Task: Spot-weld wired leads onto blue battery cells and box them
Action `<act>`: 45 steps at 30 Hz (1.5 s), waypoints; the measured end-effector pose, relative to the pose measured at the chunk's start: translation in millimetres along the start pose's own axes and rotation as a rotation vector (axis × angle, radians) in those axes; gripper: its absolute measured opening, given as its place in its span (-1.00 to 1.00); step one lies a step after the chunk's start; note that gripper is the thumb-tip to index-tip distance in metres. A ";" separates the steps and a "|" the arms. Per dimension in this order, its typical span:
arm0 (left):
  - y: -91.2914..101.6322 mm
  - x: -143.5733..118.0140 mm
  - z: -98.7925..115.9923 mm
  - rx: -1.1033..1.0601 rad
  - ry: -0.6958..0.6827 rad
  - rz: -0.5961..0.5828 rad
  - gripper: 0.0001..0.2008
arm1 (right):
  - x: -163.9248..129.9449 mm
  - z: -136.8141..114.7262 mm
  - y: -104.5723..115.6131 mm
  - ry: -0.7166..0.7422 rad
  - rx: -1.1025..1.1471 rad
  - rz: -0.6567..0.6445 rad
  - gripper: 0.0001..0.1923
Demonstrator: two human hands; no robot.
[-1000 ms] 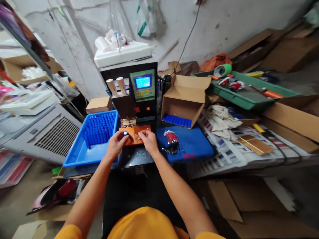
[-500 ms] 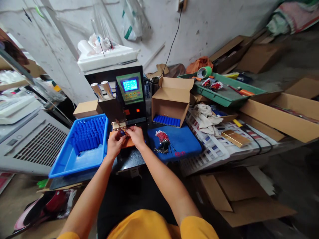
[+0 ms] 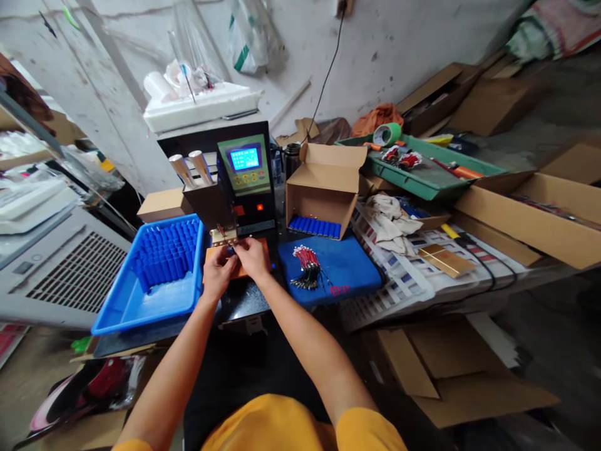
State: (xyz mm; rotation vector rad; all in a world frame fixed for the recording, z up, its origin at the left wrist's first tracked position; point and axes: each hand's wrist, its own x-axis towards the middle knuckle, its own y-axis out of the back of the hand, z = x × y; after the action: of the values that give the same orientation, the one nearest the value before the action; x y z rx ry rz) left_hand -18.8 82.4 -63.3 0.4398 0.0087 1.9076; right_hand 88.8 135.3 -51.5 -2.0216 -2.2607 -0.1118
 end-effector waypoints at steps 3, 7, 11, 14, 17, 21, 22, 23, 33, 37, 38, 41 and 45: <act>0.0 -0.8 0.7 0.008 0.001 0.007 -0.71 | -1.3 -2.7 -0.6 0.007 -0.030 0.006 -0.85; -0.2 -1.5 0.9 0.025 -0.001 0.017 -0.73 | -3.9 -7.7 -0.7 0.030 -0.030 0.001 -0.89; -0.8 -1.5 0.1 0.015 0.001 0.020 -0.73 | -5.7 -9.3 -0.9 0.036 -0.040 0.014 -0.90; -1.2 -1.5 0.4 0.009 0.005 0.016 -0.72 | -6.2 -9.1 -0.9 0.036 -0.059 0.015 -0.88; -1.2 -1.9 2.7 0.016 -0.007 0.020 -0.73 | -6.4 -9.0 -0.5 0.026 -0.077 0.015 -0.87; -1.1 -2.5 5.6 0.041 -0.031 0.026 -0.77 | -6.4 -9.7 0.1 0.026 -0.076 0.009 -0.86; -1.1 -2.6 5.6 0.045 -0.029 0.027 -0.78 | -6.3 -9.8 0.1 0.024 -0.068 0.007 -0.86; -1.1 -2.5 5.2 0.049 -0.024 0.029 -0.78 | -6.3 -9.8 0.2 0.023 -0.059 0.004 -0.86; -1.7 -2.2 -2.1 0.030 0.015 0.038 -0.74 | -3.7 -4.2 0.3 0.034 0.026 -0.017 -0.86; -0.5 -1.0 -4.1 0.030 0.023 0.009 -0.72 | -1.5 -4.4 2.9 0.042 0.067 -0.053 -0.82; -0.1 -0.5 -4.4 0.027 0.022 0.000 -0.72 | -1.7 -5.2 4.1 0.033 0.084 -0.064 -0.81; 0.9 0.6 -4.2 0.019 0.015 -0.011 -0.72 | -5.1 -9.8 9.1 -0.001 0.151 -0.105 -0.78; 1.0 0.3 -2.0 0.008 0.014 -0.003 -0.74 | -13.5 -16.4 18.0 -0.049 0.120 -0.134 -0.73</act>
State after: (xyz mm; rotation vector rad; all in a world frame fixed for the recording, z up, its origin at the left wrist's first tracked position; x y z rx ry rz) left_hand -20.5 82.7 -64.9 0.4317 0.0260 1.9078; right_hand 108.6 122.0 -37.3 -1.8332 -2.3703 0.0618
